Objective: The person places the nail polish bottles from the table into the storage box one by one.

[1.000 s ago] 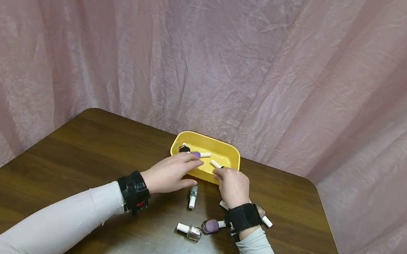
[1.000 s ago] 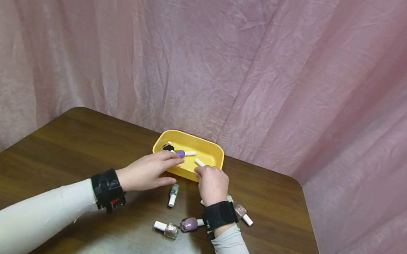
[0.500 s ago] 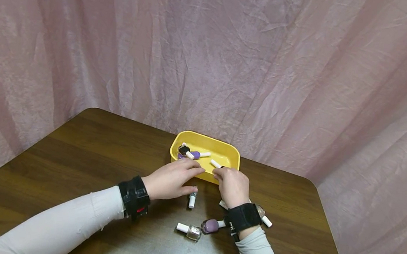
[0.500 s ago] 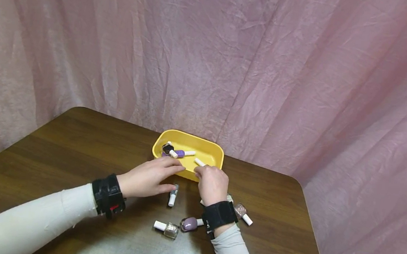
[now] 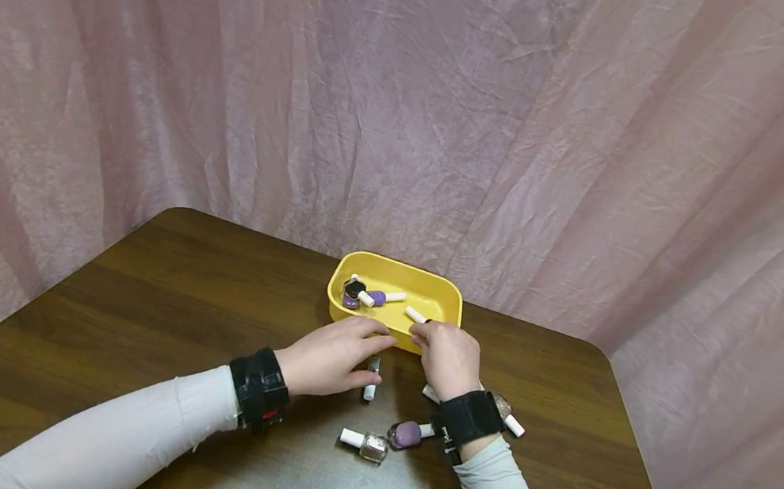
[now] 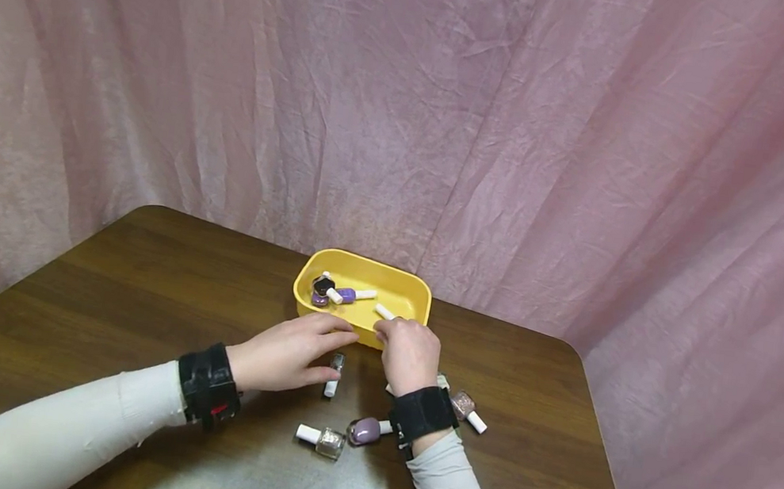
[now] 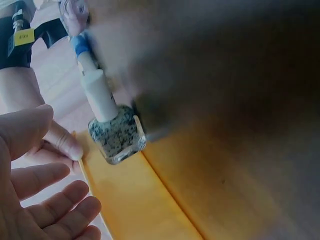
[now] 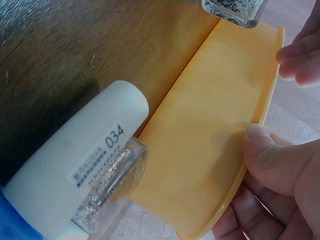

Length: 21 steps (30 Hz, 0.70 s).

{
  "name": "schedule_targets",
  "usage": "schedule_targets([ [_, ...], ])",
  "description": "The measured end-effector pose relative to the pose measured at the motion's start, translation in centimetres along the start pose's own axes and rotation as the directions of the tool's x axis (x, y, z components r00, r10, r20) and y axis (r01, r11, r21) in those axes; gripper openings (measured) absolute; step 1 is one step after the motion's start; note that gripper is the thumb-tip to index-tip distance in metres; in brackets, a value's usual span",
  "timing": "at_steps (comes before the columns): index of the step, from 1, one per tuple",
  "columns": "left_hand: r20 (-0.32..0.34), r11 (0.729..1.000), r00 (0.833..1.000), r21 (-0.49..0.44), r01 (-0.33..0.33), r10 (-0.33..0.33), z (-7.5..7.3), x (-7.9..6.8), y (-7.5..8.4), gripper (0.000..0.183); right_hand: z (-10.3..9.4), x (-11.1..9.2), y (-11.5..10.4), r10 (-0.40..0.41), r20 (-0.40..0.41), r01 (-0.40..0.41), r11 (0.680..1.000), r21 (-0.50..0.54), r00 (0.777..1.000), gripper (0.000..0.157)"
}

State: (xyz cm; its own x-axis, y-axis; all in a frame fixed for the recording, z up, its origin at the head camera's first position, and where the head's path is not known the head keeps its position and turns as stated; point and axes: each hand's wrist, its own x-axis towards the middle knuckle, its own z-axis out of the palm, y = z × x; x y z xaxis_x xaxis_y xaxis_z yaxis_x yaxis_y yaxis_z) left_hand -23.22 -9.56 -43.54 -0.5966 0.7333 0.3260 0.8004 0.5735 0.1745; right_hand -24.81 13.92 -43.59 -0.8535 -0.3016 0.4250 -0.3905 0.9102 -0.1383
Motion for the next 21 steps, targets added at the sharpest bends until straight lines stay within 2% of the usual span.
schedule_targets([
  [12, 0.066, 0.999, 0.998, 0.030, -0.014, 0.012, 1.1, -0.4, 0.2, 0.061, 0.0, -0.2, 0.0, -0.010, -0.012, 0.010, 1.000, 0.002, 1.000, 0.009],
  [21, 0.104, 0.999, 0.994, 0.043, -0.020, 0.015, 1.1, -0.3, 0.4, 0.059, -0.1, -0.1, 0.1, -0.008, -0.006, 0.008, 1.000, -0.009, 1.000, 0.009],
])
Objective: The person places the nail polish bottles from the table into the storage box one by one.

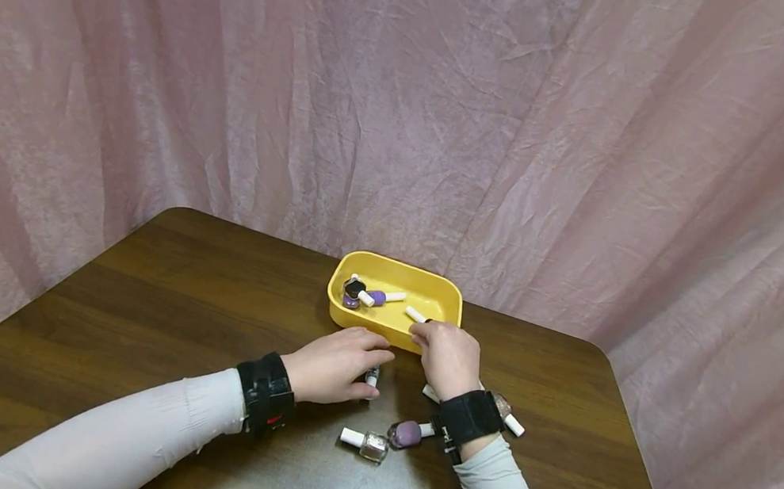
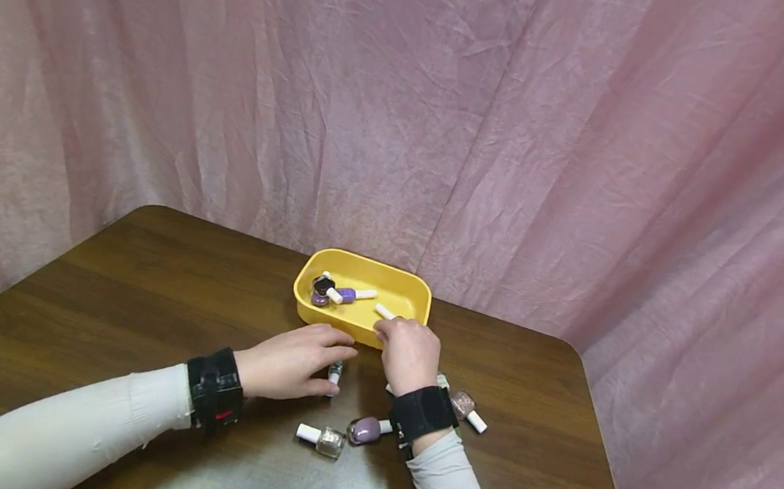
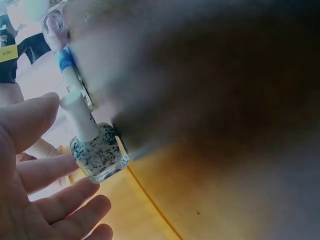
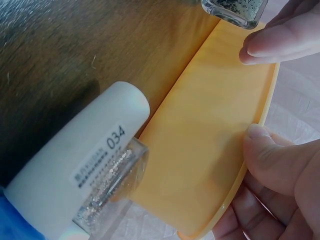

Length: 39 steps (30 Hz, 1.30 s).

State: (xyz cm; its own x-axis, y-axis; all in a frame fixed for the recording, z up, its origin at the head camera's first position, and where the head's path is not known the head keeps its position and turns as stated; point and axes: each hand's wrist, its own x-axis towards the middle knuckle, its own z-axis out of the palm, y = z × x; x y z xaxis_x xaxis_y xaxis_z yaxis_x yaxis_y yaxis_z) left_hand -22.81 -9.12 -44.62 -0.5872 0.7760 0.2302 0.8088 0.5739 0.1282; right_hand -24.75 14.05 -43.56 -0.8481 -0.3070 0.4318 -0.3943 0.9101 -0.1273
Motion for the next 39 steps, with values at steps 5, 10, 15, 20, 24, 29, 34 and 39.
schedule_targets([
  [5, 0.021, 1.000, 1.000, 0.003, -0.005, 0.005, -0.02, 0.05, 0.04, 0.058, 0.09, 0.01, 0.06, 0.003, 0.006, -0.003, 1.000, -0.001, 1.000, 0.010],
  [10, 0.019, 1.000, 1.000, 0.008, -0.022, 0.022, -0.03, 0.01, 0.10, 0.056, 0.00, 0.01, 0.01, 0.004, 0.012, -0.004, 1.000, 0.006, 1.000, 0.010],
  [15, 0.025, 1.000, 0.999, 0.005, -0.026, 0.025, -0.06, -0.04, 0.24, 0.056, 0.01, 0.06, -0.01, 0.005, 0.019, -0.005, 1.000, 0.006, 1.000, 0.010],
  [20, 0.037, 1.000, 0.999, -0.002, -0.021, 0.021, -0.02, -0.05, 0.32, 0.056, 0.05, 0.05, 0.04, 0.006, 0.015, -0.006, 1.000, 0.007, 1.000, 0.011],
  [24, 0.046, 1.000, 0.999, -0.008, -0.015, 0.015, 0.04, -0.04, 0.32, 0.057, 0.04, 0.01, 0.05, 0.002, 0.008, -0.002, 1.000, 0.003, 1.000, 0.012],
  [29, 0.059, 1.000, 0.998, -0.017, -0.004, 0.005, 0.10, -0.02, 0.36, 0.059, -0.08, -0.07, -0.02, 0.003, 0.008, -0.003, 1.000, 0.003, 1.000, 0.012],
  [34, 0.073, 1.000, 0.997, -0.026, 0.010, -0.008, 0.05, 0.01, 0.42, 0.059, -0.10, -0.06, 0.00, 0.003, 0.009, -0.003, 1.000, 0.005, 1.000, 0.012],
  [39, 0.079, 0.999, 0.997, -0.038, 0.018, -0.015, -0.13, 0.00, 0.55, 0.058, -0.10, -0.07, 0.01, 0.004, 0.011, -0.004, 1.000, 0.007, 1.000, 0.012],
])
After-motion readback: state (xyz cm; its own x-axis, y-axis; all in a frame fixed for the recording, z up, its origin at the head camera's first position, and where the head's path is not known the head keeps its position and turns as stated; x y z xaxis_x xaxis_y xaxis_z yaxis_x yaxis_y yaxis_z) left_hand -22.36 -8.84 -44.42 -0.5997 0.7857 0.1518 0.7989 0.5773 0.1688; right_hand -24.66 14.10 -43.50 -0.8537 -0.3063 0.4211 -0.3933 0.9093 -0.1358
